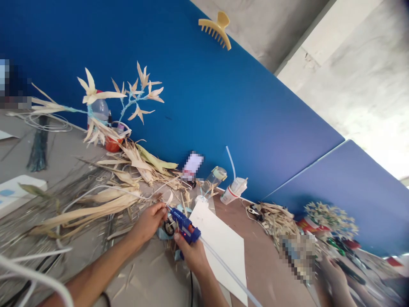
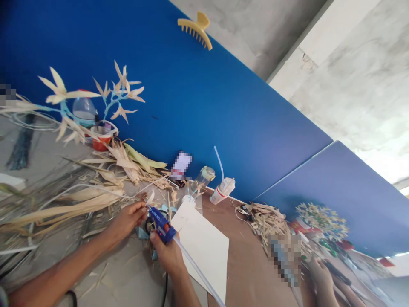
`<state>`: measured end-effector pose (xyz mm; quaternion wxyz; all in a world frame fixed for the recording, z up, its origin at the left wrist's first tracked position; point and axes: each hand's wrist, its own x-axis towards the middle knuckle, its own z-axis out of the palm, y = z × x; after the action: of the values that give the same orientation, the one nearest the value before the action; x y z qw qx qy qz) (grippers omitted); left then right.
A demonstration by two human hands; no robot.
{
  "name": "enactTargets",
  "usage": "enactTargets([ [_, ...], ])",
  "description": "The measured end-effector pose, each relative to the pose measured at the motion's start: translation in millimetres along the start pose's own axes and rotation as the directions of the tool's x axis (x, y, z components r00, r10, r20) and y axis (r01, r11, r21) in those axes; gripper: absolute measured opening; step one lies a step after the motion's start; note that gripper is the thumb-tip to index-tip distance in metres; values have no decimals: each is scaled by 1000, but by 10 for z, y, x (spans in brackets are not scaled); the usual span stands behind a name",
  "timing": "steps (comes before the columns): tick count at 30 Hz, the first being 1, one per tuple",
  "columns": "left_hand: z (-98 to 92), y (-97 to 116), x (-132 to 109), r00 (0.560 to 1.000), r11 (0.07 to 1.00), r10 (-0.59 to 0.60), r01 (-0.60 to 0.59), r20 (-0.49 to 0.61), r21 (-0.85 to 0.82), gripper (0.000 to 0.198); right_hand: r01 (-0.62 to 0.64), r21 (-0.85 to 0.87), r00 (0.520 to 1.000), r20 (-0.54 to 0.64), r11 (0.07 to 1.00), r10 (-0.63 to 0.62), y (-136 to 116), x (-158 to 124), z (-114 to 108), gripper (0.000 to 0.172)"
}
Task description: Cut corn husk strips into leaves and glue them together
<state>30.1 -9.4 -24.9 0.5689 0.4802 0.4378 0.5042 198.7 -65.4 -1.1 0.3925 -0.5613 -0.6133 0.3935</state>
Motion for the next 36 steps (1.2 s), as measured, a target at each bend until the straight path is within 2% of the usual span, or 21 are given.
enactTargets([
  [8,7,24,4,1000,1000,-1,1,-4,16,25,-15,56,1000,21,998,14,-60,-8,-10,33],
  [17,-10,25,-4,1000,999,8,-7,-2,49,26,-15,32,1000,17,999,14,-84,-17,-14,34],
  [23,-5,36,-11,1000,1000,11,-11,3,26,26,-13,127,1000,-3,992,14,-57,-13,-15,33],
  [30,-2,23,-4,1000,999,13,-14,8,31,25,-41,94,999,20,995,39,-48,-9,-11,31],
  [36,-17,16,-4,1000,999,18,-18,14,43,26,-24,154,1000,21,988,21,-19,2,-14,35],
])
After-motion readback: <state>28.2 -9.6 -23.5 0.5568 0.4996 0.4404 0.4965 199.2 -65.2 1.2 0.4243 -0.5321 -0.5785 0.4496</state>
